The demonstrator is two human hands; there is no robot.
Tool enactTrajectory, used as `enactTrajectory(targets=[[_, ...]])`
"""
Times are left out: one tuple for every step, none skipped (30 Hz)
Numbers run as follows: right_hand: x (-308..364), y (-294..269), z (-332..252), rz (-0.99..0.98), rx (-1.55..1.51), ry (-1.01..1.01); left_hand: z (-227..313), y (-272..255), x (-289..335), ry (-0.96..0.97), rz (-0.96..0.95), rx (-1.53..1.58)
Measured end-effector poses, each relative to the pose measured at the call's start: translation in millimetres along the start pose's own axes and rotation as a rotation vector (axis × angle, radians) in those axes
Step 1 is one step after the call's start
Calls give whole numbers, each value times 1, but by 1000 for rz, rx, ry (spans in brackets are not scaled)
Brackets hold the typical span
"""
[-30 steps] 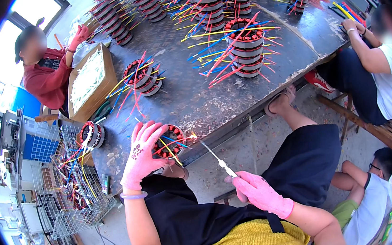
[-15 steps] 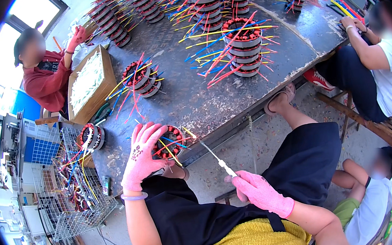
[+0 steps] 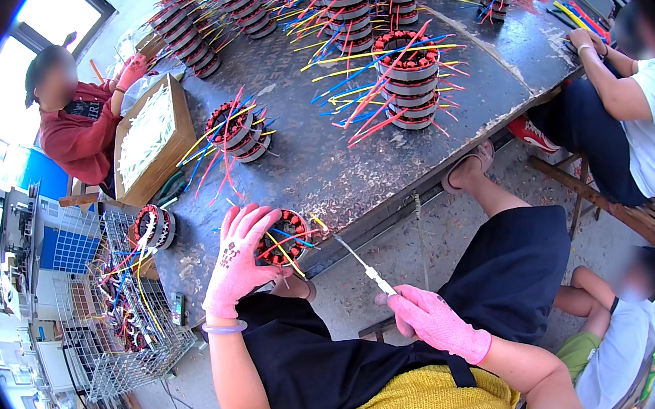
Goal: The person uses a soldering iron to apply solder to wires connected to a central motor or electronic component, handling multiple similar units on a workbench alongside other people.
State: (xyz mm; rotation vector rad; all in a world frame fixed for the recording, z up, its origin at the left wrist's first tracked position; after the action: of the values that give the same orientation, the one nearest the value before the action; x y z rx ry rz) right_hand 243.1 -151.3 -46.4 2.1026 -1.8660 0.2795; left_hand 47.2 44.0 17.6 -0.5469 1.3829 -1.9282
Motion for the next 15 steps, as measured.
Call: enactTrajectory(targets=[[0,0,-1,-3,21,-31,0,1,0,4,-1,-5],[0,-1,-2,-5,42,-63,0,2,-1,7,-1,-10],[0,-1,-2,1,32,-32,-1,2,0,9,-2,-18],[1,-1,-2,7,21,-2,-1,1,0,9,-1,-18],[1,-1,-1,12,11,28,-1,1,1,8,-1,-19],[0,-1,1,16,2,43,-1,2,0,11,-1,-18],[0,-1,4,19,-6,57,-1,2,0,10,0,-19],[0,-1,7,22,-15,72,0,2,0,8,1,-21],[0,-1,6,20,-9,63,0,2,0,5,2,-22],[0,-1,6,17,-4,55,0,1,0,5,1,-20],[0,-1,5,14,2,46,0,1,0,4,1,-18],[0,-1,4,14,-4,40,0,1,0,3,1,-16],[0,-1,2,14,-11,35,0,2,0,4,0,-11],[0,0,1,14,-17,30,-1,2,0,6,-1,-6],[0,0,1,11,-14,20,-1,2,0,6,-1,-2]])
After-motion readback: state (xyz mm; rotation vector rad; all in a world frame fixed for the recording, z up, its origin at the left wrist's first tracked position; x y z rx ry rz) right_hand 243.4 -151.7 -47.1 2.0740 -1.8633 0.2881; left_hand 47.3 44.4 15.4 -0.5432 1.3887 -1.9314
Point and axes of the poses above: each hand's wrist, its own x-axis away from the middle knuckle, its own y-axis out of the palm, z = x × y, the point moved 7 cm from there along -x, towards the middle knuckle, and after that the axes turned 5 degrees about -y, right-handed, at the moved point
